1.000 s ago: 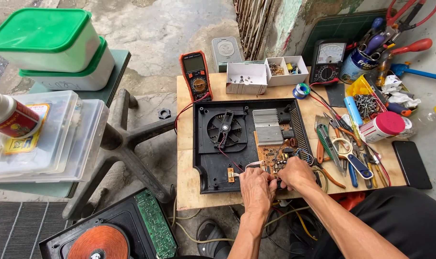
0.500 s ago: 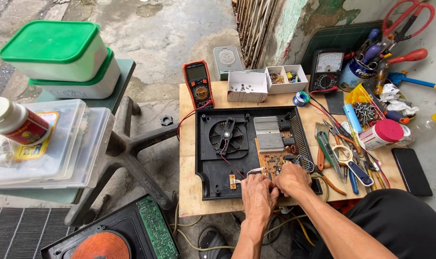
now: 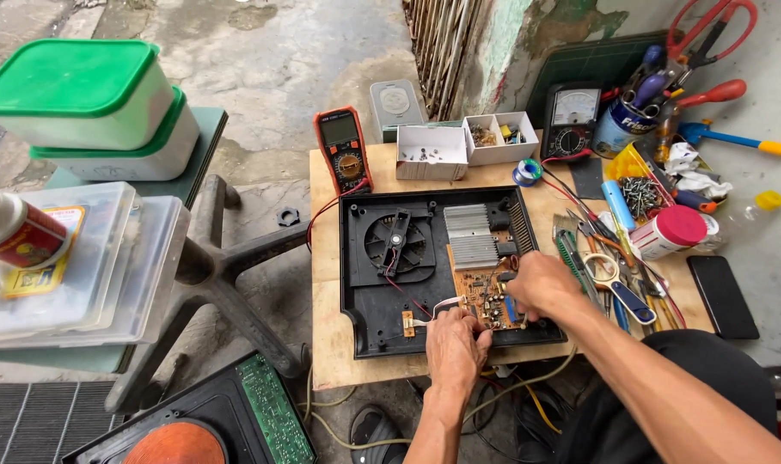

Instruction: Disassembling an induction cooker by unscrewing the mainboard and disconnecting internal wiring.

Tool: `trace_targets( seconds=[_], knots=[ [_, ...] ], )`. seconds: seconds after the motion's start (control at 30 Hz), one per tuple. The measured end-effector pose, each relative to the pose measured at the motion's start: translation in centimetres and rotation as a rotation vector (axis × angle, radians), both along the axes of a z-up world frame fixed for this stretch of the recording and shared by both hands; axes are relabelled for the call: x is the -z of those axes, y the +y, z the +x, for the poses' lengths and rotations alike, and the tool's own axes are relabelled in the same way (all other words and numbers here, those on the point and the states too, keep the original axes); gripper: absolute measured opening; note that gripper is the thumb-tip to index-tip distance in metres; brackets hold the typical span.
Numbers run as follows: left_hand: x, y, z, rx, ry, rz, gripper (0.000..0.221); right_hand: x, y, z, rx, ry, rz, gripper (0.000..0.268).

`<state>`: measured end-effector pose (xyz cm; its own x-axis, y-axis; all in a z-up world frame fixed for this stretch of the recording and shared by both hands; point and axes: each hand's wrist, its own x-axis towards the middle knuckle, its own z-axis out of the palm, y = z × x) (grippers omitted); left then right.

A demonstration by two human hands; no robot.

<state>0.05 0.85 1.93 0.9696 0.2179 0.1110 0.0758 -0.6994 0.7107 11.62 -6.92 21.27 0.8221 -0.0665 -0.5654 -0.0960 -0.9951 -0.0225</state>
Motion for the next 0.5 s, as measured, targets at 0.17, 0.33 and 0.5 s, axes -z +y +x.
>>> trace_targets(
  seconds=[0.17,0.33,0.5],
  knots=[
    [0.8,-0.5,1.0,-0.009,0.033,-0.036,0.013,1.2,-3.5,-1.9,-0.02,-0.013,0.111,0.024],
    [-1.2,-0.7,0.8,-0.075,0.041,-0.031,0.009,6.7,-4.1,-6.3,0.23,-0.05,0.469,0.04],
    [-0.4,-1.2,0.2,-0.056,0.002,0.047,0.009,9.4,-5.2,-7.9,0.318,-0.17,0.645,0.039]
  ],
)
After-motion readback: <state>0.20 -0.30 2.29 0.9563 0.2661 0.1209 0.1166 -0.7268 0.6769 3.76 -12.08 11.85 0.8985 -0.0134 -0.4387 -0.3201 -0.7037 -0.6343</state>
